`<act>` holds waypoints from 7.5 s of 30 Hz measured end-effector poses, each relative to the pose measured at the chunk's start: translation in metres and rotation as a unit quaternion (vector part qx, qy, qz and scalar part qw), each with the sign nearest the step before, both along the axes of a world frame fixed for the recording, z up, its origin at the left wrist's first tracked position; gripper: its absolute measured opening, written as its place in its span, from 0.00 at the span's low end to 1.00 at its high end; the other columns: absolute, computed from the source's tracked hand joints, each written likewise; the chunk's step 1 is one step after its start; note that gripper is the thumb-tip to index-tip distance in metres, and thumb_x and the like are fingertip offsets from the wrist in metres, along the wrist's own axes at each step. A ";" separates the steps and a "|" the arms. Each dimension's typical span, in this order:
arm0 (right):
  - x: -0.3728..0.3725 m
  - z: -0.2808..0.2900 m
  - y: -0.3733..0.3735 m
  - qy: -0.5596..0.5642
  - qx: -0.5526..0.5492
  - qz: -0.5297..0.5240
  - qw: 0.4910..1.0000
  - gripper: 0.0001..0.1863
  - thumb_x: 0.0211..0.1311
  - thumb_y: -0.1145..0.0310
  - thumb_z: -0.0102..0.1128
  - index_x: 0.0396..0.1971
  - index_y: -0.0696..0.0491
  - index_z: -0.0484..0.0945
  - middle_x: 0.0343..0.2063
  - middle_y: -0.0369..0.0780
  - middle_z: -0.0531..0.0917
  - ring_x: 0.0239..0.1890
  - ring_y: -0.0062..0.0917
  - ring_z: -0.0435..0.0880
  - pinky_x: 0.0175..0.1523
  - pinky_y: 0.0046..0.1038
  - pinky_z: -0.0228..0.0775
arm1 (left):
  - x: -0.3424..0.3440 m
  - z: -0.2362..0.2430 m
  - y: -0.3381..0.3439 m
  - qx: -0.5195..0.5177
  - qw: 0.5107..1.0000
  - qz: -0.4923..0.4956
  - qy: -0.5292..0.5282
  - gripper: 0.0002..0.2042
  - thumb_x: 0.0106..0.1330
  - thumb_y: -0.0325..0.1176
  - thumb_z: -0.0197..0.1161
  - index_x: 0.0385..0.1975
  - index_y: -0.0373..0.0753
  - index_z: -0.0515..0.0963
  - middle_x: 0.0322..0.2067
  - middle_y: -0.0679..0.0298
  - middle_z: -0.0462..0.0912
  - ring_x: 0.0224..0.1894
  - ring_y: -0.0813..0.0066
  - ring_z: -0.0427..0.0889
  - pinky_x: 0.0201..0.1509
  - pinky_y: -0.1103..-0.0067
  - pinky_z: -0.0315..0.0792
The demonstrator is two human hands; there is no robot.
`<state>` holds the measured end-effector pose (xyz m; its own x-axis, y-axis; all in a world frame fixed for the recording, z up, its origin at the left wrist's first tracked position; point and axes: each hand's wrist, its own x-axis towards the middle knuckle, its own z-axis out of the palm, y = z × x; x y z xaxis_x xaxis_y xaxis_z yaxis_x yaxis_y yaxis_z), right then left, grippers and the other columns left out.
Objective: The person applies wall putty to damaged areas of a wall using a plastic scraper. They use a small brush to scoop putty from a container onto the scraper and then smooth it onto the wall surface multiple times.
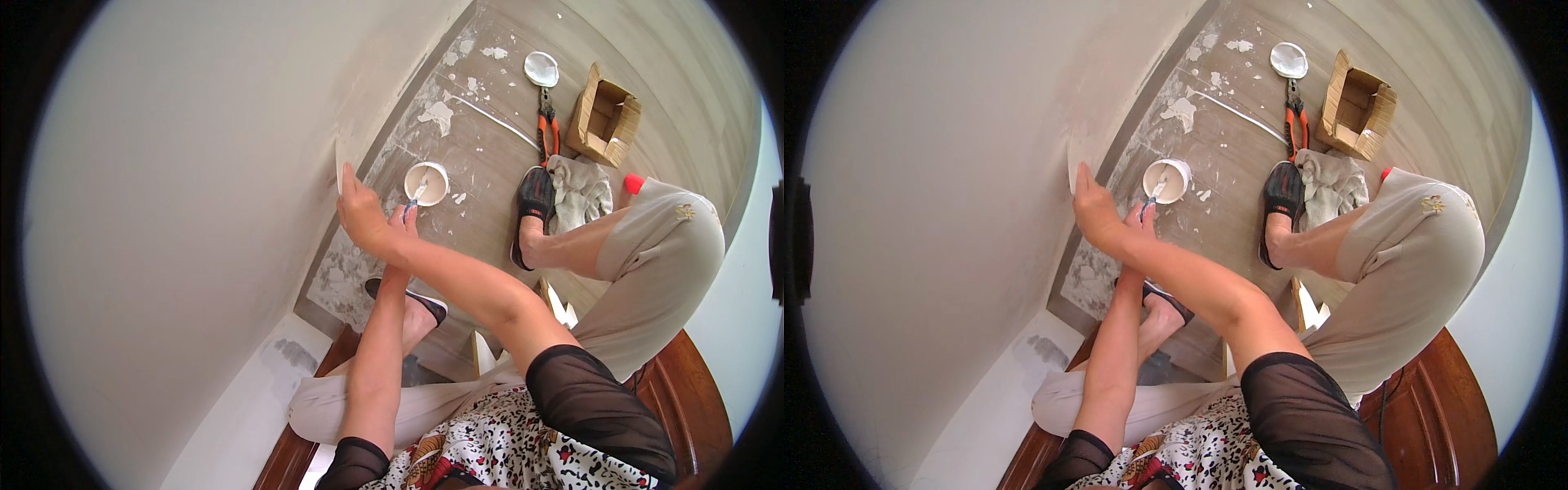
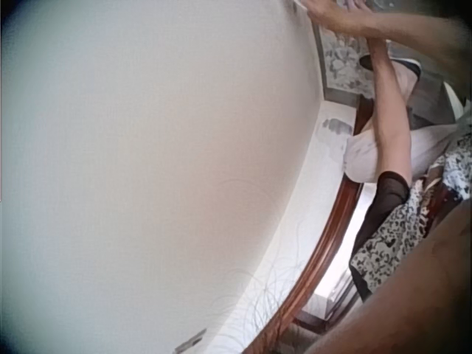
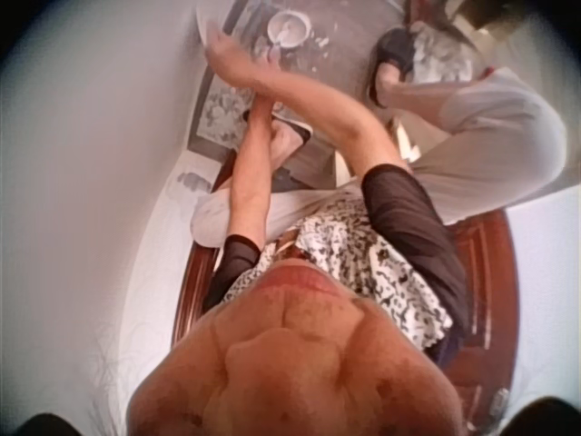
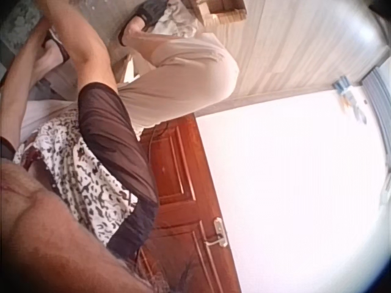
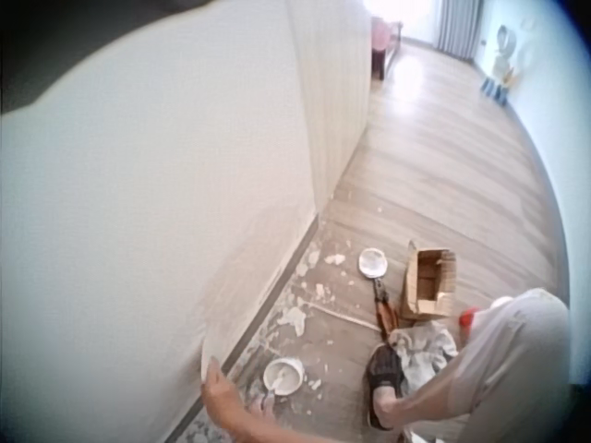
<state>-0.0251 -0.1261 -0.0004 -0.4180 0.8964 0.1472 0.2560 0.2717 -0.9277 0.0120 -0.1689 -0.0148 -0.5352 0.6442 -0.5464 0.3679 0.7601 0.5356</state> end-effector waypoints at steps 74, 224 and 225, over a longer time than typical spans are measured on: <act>0.055 0.007 0.222 -0.079 -0.108 -0.216 0.967 0.11 0.41 0.75 0.53 0.12 0.69 0.72 0.17 0.60 0.74 0.26 0.53 0.77 0.33 0.42 0.69 | -0.011 -0.011 -0.011 0.136 0.985 -0.035 0.105 0.13 0.62 0.38 0.55 0.24 0.33 0.72 0.18 0.49 0.73 0.21 0.52 0.72 0.25 0.68 0.64; 0.018 0.100 0.192 -0.013 -0.118 -0.071 0.990 0.15 0.50 0.74 0.51 0.08 0.66 0.72 0.10 0.50 0.76 0.16 0.34 0.81 0.24 0.30 0.73 | -0.010 -0.012 -0.010 0.130 0.984 -0.037 0.112 0.14 0.62 0.38 0.54 0.21 0.33 0.71 0.18 0.48 0.72 0.22 0.47 0.72 0.25 0.67 0.64; 0.018 0.119 0.184 0.000 -0.099 -0.080 0.992 0.15 0.50 0.74 0.51 0.09 0.67 0.72 0.11 0.52 0.75 0.16 0.39 0.80 0.24 0.32 0.71 | -0.010 -0.013 -0.010 0.131 0.984 -0.041 0.113 0.14 0.62 0.38 0.54 0.21 0.33 0.71 0.18 0.48 0.72 0.22 0.47 0.72 0.25 0.67 0.64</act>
<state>-0.0066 0.0575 0.1188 -0.2681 0.9626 -0.0383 0.2815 0.0403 -0.9587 0.0023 -0.1790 -0.0278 -0.5650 0.7930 -0.2279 0.5545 0.5694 0.6068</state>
